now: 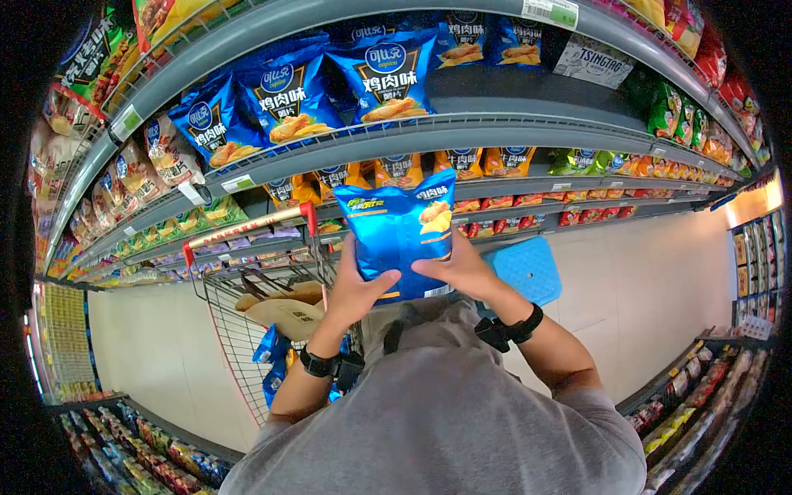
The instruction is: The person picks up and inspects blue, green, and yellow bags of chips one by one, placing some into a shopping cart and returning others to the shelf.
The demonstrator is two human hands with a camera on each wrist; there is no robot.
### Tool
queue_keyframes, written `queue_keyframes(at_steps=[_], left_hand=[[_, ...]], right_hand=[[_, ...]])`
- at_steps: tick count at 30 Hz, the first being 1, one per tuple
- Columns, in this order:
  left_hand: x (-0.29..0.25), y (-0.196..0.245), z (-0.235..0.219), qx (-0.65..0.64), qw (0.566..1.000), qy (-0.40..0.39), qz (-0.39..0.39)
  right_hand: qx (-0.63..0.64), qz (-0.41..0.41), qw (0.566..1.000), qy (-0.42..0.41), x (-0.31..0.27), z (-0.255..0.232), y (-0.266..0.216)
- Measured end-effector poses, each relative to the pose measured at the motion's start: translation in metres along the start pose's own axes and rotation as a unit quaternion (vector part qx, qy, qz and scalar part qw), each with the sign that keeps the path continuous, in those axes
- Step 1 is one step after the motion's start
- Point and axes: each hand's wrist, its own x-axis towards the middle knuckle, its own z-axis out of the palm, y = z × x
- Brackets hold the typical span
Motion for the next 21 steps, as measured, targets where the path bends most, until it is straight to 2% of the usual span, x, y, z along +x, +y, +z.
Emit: queue_keyframes(at_steps=[3, 5, 6, 9, 10, 17, 21], left_hand=[[0.0, -0.012, -0.001, -0.037, 0.998, 0.011, 0.045], [0.001, -0.034, -0.013, 0.037, 0.998, -0.026, 0.048], [0.003, -0.03, -0.016, 0.073, 0.995, -0.047, 0.051], [0.002, -0.009, -0.022, -0.016, 0.988, -0.108, -0.112], [0.001, -0.006, -0.019, -0.005, 0.992, -0.09, -0.083], [0.014, 0.0, -0.015, -0.024, 0.993, -0.08, -0.089], [0.02, 0.01, -0.011, -0.03, 0.991, -0.081, -0.097]], right_hand=[[0.041, 0.011, 0.999, 0.017, -0.001, -0.001, -0.005], [0.063, 0.021, 0.997, 0.046, -0.001, -0.003, -0.001], [0.073, 0.025, 0.995, 0.062, 0.0, -0.005, -0.001], [0.163, 0.074, 0.982, 0.06, -0.001, -0.01, -0.011], [0.177, 0.088, 0.978, 0.064, -0.001, -0.01, -0.012], [0.252, 0.158, 0.953, 0.057, -0.003, -0.017, -0.016], [0.26, 0.157, 0.952, 0.049, -0.002, -0.02, -0.016]])
